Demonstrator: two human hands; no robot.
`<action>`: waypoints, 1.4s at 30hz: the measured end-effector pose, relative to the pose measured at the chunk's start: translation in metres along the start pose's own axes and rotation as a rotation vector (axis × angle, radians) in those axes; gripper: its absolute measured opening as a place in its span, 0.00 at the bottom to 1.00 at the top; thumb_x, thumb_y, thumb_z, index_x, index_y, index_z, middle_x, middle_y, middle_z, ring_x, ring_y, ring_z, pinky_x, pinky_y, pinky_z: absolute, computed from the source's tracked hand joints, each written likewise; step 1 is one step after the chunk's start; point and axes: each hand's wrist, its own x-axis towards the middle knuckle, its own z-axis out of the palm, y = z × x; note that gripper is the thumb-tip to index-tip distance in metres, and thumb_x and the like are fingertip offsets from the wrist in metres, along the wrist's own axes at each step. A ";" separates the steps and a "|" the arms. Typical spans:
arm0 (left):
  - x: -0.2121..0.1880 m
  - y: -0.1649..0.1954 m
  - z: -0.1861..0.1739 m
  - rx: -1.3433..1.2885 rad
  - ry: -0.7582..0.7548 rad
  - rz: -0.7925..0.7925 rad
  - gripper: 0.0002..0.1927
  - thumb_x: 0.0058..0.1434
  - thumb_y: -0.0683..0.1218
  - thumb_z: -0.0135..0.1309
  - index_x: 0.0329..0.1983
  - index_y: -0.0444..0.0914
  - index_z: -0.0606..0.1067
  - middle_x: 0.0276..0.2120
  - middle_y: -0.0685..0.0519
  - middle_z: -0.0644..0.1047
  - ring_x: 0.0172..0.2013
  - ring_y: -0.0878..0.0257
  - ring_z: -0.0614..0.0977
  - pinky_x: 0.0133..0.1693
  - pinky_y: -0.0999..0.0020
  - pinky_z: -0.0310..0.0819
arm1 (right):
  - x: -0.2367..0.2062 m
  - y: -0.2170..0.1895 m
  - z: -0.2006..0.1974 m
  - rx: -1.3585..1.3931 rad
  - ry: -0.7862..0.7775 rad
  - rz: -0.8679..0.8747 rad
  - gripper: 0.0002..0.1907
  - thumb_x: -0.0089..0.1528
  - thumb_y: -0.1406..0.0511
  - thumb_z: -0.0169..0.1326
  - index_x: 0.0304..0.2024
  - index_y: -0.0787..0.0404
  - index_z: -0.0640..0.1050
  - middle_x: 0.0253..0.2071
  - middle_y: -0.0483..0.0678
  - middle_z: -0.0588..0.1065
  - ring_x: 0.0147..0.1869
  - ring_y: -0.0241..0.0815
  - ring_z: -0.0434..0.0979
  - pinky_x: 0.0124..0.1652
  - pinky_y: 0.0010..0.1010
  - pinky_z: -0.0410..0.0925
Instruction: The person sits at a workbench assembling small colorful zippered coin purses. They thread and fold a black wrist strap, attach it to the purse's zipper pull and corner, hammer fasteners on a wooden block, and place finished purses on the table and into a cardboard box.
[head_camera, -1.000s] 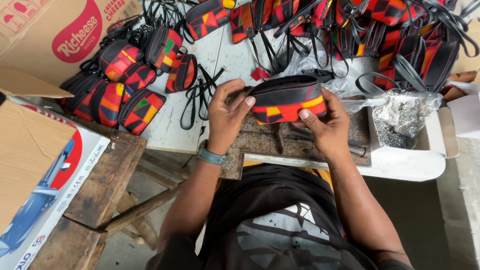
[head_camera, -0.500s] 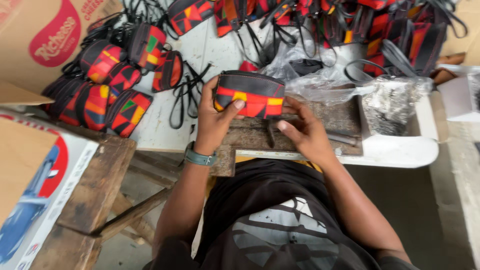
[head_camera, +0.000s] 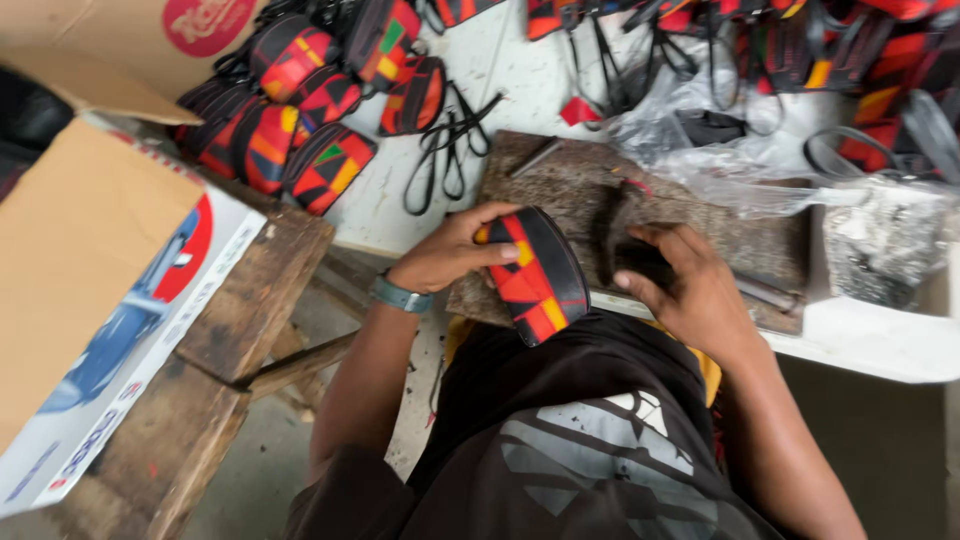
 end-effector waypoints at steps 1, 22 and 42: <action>0.001 -0.007 0.000 0.053 0.018 -0.025 0.35 0.60 0.49 0.63 0.69 0.35 0.66 0.48 0.50 0.80 0.40 0.66 0.83 0.34 0.72 0.81 | -0.001 -0.001 0.000 -0.094 -0.006 -0.070 0.27 0.54 0.62 0.65 0.55 0.62 0.77 0.51 0.56 0.77 0.53 0.59 0.77 0.51 0.43 0.70; 0.178 0.040 -0.086 1.121 0.809 -0.148 0.28 0.61 0.63 0.62 0.41 0.32 0.78 0.41 0.32 0.79 0.43 0.37 0.81 0.43 0.47 0.77 | -0.001 0.022 -0.009 -0.078 0.069 -0.044 0.19 0.57 0.73 0.61 0.51 0.59 0.81 0.50 0.51 0.79 0.50 0.54 0.79 0.49 0.42 0.72; 0.114 0.022 0.006 -0.529 0.037 0.346 0.16 0.69 0.36 0.52 0.60 0.33 0.74 0.45 0.46 0.81 0.49 0.59 0.84 0.52 0.60 0.82 | 0.134 0.104 -0.038 -0.323 0.108 0.169 0.11 0.66 0.62 0.65 0.47 0.61 0.82 0.36 0.57 0.80 0.36 0.54 0.81 0.39 0.41 0.73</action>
